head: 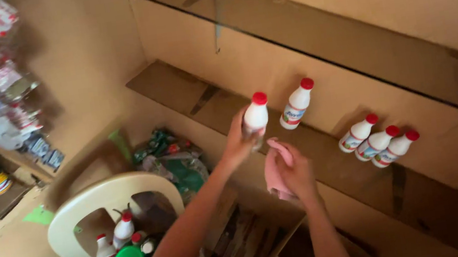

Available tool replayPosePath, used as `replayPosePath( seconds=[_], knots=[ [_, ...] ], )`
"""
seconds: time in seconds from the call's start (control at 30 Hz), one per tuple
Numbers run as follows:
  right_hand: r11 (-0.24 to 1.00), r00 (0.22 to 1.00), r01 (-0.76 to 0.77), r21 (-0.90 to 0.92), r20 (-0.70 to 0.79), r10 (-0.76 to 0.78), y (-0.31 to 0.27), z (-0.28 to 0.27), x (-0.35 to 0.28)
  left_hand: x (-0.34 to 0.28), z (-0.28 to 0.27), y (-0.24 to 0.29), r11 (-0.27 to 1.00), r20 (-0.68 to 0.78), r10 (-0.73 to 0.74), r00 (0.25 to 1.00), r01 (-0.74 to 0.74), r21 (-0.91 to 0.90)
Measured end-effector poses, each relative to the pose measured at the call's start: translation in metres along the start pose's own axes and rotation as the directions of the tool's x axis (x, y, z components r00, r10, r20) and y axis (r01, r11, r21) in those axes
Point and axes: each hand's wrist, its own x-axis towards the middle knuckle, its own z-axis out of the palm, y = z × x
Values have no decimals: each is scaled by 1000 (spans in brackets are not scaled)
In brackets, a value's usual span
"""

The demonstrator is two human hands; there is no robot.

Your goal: Clean and arrange product bottles and cotton swab packs onto grocery shelves.

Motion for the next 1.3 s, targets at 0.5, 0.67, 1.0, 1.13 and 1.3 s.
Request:
replayPosePath(
  seconds=[0.5, 0.67, 1.0, 1.13, 1.3],
  knots=[
    [991, 991, 133, -22, -17, -133, 107, 24, 74, 79, 64, -88, 816, 362, -215, 907, 370, -443],
    [983, 998, 58, 173, 29, -64, 107, 19, 79, 65, 84, -156, 991, 123, -111, 986, 120, -65],
    [956, 990, 114, 271, -111, -87, 66, 68, -9, -68, -13, -27, 957, 174, -290, 941, 284, 57],
    [964, 983, 180, 193, -6, -182, 52, 132, -70, -199, -91, -37, 933, 155, -317, 936, 337, -125],
    [982, 940, 107, 156, 307, -151, 63, 223, -155, -367, -184, -66, 728, 162, -638, 753, 658, -194]
  ],
)
